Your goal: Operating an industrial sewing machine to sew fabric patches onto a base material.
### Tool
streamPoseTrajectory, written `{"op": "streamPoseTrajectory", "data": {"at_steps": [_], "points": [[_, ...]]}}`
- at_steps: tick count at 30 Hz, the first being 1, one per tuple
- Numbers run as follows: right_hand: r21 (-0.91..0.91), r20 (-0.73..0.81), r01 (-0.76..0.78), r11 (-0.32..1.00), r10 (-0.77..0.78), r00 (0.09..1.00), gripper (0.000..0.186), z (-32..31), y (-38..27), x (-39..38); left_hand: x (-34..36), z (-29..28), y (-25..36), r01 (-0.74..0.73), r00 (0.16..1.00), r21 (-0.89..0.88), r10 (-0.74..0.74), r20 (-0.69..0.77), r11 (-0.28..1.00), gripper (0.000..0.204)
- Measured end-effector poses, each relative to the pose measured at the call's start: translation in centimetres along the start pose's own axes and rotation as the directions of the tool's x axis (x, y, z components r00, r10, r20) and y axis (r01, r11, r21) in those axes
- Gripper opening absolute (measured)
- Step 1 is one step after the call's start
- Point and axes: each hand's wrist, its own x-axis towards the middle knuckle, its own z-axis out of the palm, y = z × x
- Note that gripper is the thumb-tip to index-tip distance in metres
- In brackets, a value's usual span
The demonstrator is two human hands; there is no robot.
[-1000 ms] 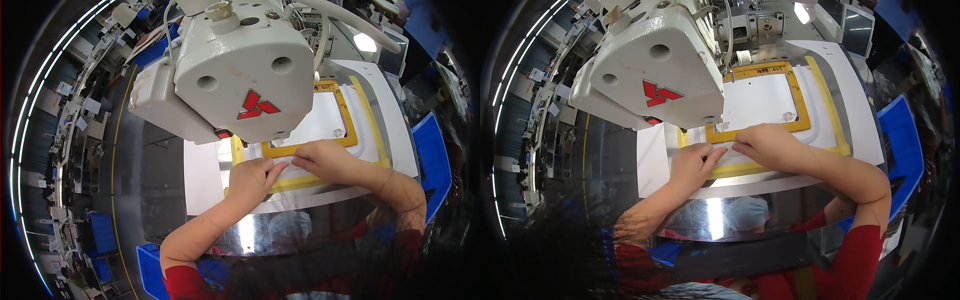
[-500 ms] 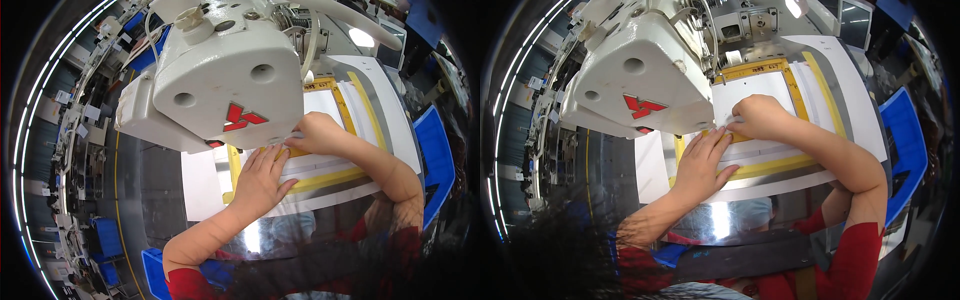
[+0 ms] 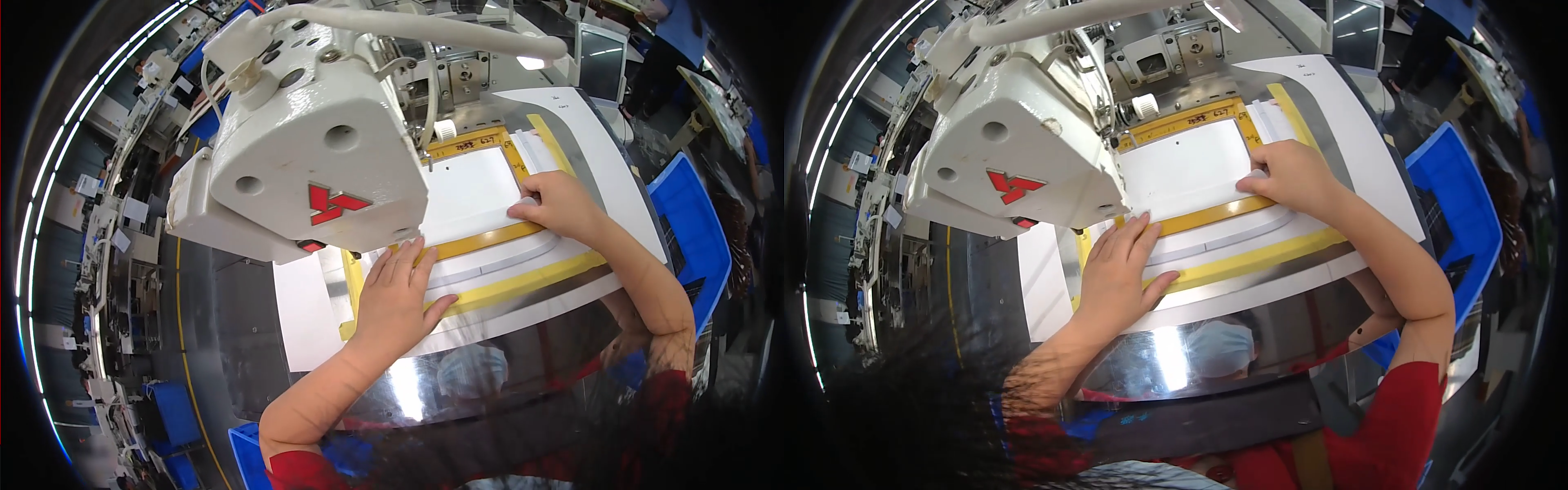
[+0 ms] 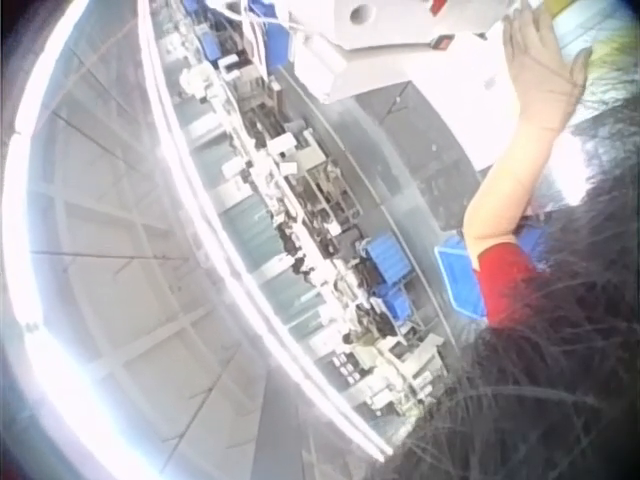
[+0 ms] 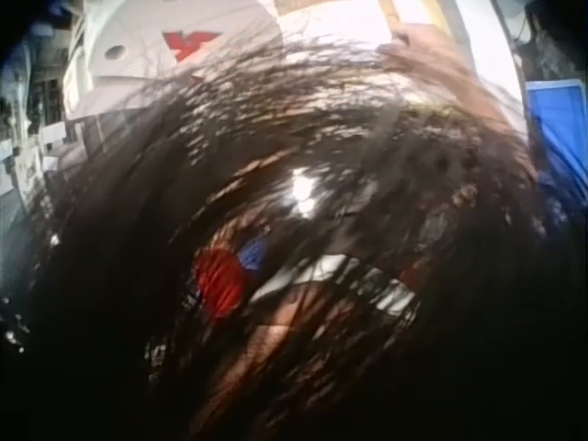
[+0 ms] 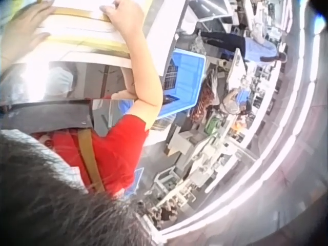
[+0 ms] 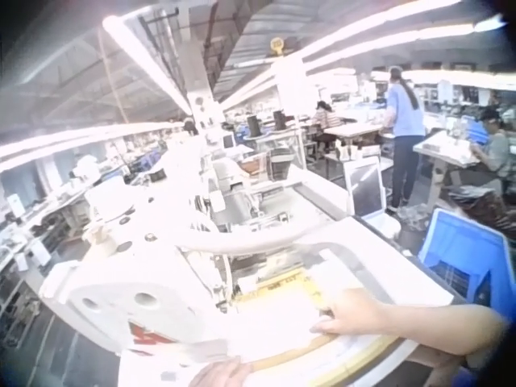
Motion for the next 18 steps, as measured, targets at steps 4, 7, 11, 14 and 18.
{"op": "streamPoseTrajectory", "data": {"at_steps": [4,7,11,14,18], "points": [[0.006,-0.078,0.005,1.0,-0.005,0.997,0.031,0.5,0.0,-0.8,0.1,0.1,0.2,0.015,1.0,-0.001,-0.015,-0.012,1.0,0.063],[0.067,-0.13,0.001,0.998,0.007,0.992,0.03,0.7,0.2,-1.0,0.0,0.4,0.1,0.013,1.0,-0.007,-0.014,-0.023,1.0,0.063],[0.336,-0.31,0.112,0.935,-0.003,0.951,0.027,1.0,0.7,-0.8,-0.1,0.2,0.4,-0.02,0.995,0.024,0.023,-0.098,1.0,0.06],[0.041,-0.412,0.43,0.902,-0.377,0.83,0.023,1.1,0.8,-0.9,-0.4,-0.1,0.9,-0.091,0.991,-0.044,0.086,-0.106,0.995,0.056],[-0.304,-0.262,0.571,0.763,-0.643,0.72,0.019,1.6,1.3,-0.3,-0.6,-0.1,1.0,-0.217,0.972,-0.163,0.198,-0.126,0.962,0.049]]}}
